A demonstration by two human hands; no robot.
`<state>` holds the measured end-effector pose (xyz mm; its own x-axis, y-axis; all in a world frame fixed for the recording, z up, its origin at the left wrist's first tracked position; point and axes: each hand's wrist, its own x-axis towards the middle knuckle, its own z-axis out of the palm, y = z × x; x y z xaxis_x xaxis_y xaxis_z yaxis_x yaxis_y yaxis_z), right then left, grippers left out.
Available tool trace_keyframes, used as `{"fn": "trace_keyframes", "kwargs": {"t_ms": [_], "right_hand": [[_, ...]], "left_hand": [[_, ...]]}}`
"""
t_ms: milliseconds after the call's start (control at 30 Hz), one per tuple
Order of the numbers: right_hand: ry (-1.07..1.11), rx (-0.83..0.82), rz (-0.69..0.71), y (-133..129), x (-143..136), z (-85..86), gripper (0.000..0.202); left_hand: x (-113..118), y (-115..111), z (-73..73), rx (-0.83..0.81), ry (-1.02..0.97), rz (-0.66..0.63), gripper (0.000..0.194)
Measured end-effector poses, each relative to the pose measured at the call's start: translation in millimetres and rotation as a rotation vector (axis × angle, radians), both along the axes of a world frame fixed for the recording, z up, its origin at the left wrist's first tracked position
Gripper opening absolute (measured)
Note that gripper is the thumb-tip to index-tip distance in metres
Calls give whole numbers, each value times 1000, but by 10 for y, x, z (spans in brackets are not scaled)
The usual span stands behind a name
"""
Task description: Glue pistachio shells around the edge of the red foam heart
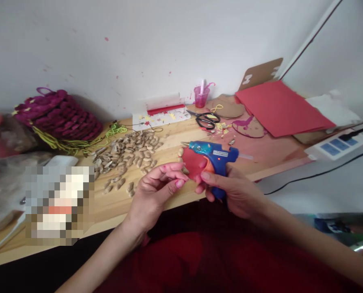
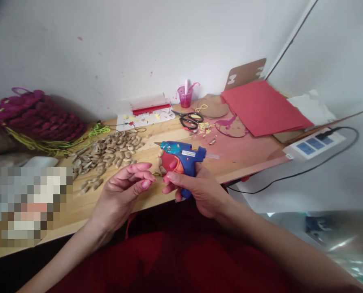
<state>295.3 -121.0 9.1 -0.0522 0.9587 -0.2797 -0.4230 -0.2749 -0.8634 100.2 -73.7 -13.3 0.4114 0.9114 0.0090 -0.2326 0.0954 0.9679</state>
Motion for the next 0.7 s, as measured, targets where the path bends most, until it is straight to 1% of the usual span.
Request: {"fn": "trace_keyframes", "kwargs": {"t_ms": [100, 233, 300, 467, 700], "right_hand": [[33, 19, 8, 10, -61, 17, 22], [56, 60, 29, 10, -107, -2, 22], [70, 70, 23, 4, -130, -23, 21], [120, 23, -17, -25, -157, -42, 16], [166, -45, 22, -67, -135, -48, 14]], "left_hand": [[18, -49, 8, 71, 17, 1, 27], [38, -122, 3, 221, 107, 62, 30], [52, -148, -11, 271, 114, 85, 32], [99, -181, -38, 260, 35, 120, 28], [115, -209, -36, 244, -18, 100, 27]]}}
